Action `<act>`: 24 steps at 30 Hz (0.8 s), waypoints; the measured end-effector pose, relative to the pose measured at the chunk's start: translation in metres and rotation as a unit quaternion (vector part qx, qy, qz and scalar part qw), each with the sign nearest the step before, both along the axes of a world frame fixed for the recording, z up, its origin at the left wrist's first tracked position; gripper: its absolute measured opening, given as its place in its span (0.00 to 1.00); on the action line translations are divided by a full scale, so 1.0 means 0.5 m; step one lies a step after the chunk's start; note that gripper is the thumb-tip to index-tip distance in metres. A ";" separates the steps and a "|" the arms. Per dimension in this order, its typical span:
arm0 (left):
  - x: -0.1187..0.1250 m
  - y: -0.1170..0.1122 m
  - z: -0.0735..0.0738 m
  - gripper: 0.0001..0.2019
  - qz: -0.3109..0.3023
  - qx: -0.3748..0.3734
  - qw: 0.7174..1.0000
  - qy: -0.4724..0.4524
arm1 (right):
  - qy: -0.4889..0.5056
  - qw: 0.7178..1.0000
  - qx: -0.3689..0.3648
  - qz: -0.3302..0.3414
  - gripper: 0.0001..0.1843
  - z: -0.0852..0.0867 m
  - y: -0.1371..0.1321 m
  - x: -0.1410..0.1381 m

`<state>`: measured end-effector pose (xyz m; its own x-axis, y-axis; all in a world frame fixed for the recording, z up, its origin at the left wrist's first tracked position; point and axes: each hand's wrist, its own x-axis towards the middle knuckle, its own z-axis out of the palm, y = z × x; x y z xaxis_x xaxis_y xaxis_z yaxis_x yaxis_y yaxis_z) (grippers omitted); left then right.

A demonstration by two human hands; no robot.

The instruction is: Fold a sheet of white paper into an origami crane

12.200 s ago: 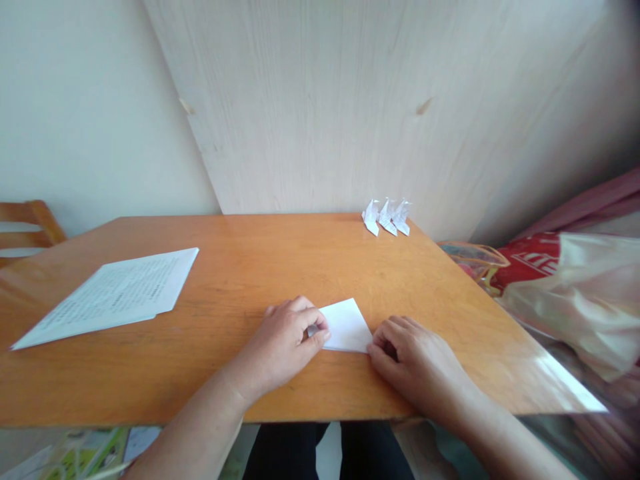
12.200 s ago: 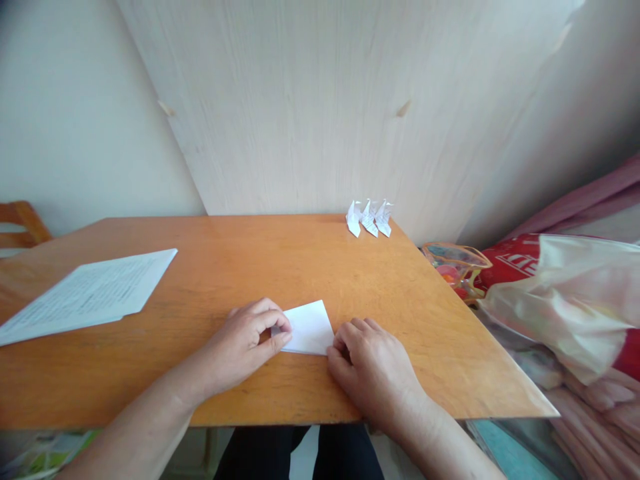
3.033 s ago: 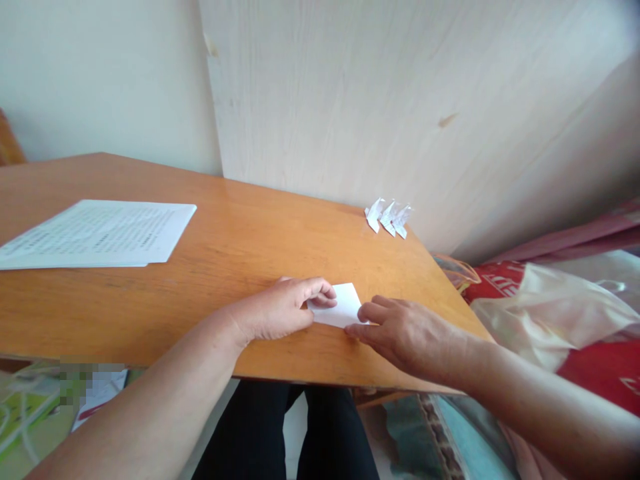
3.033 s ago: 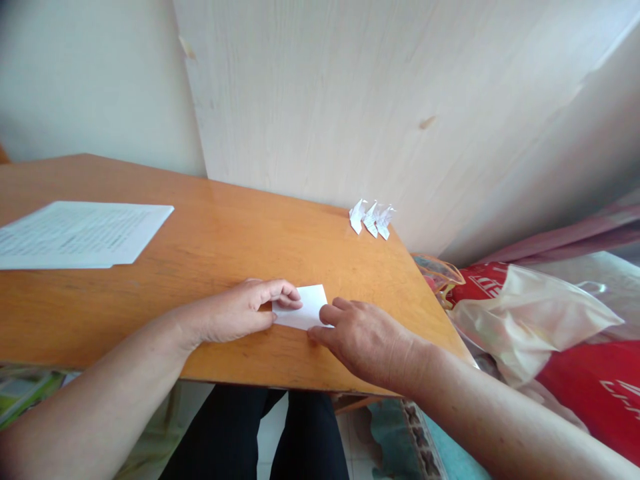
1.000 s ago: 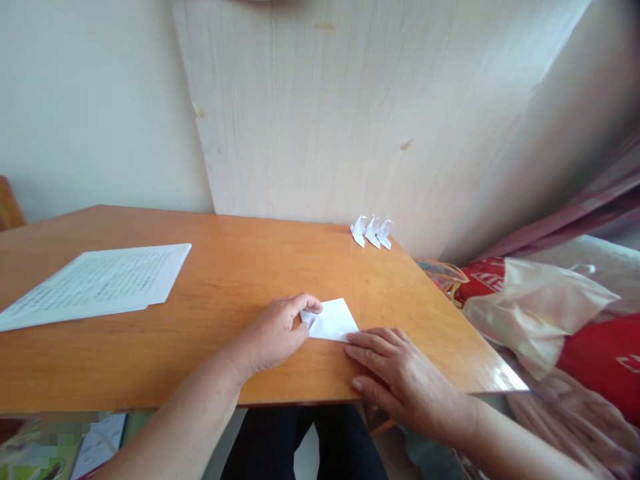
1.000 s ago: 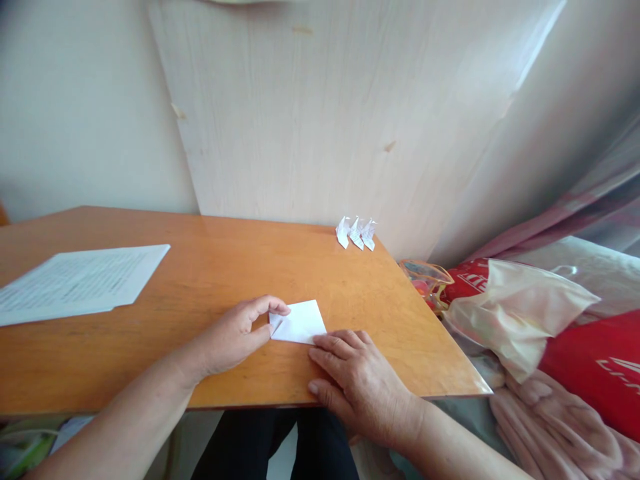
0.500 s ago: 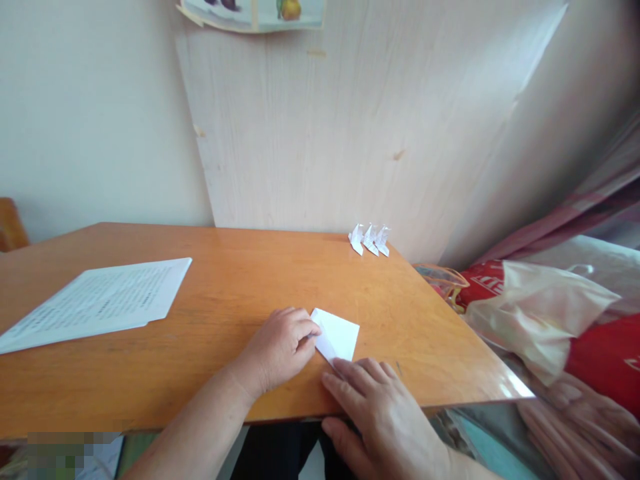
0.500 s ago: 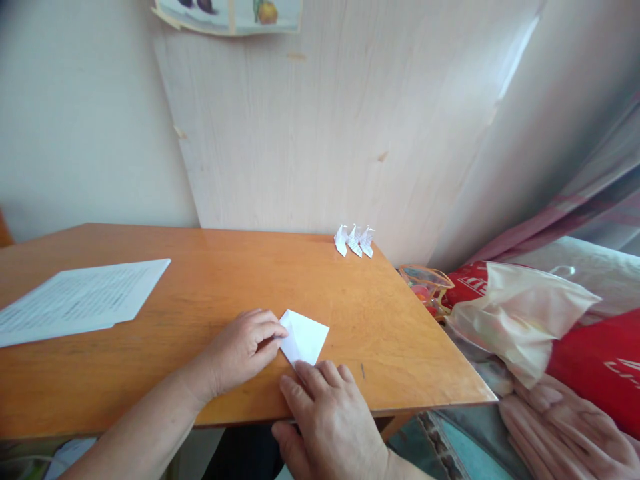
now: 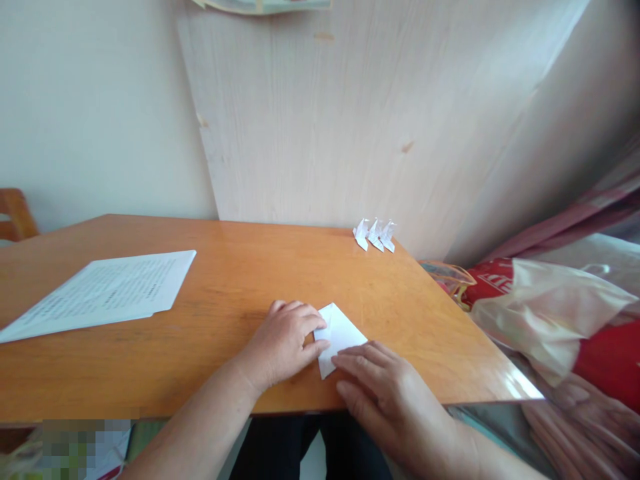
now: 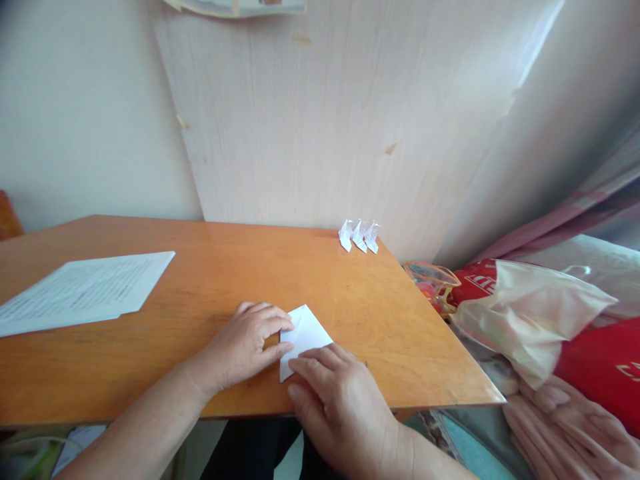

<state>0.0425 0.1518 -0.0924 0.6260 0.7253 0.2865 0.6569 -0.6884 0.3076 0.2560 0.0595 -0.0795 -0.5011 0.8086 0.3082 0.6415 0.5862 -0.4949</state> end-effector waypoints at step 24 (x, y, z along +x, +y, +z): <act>-0.007 -0.010 0.024 0.14 -0.002 -0.073 0.997 0.006 | -0.067 0.995 0.048 -0.063 0.20 -0.042 0.052 0.093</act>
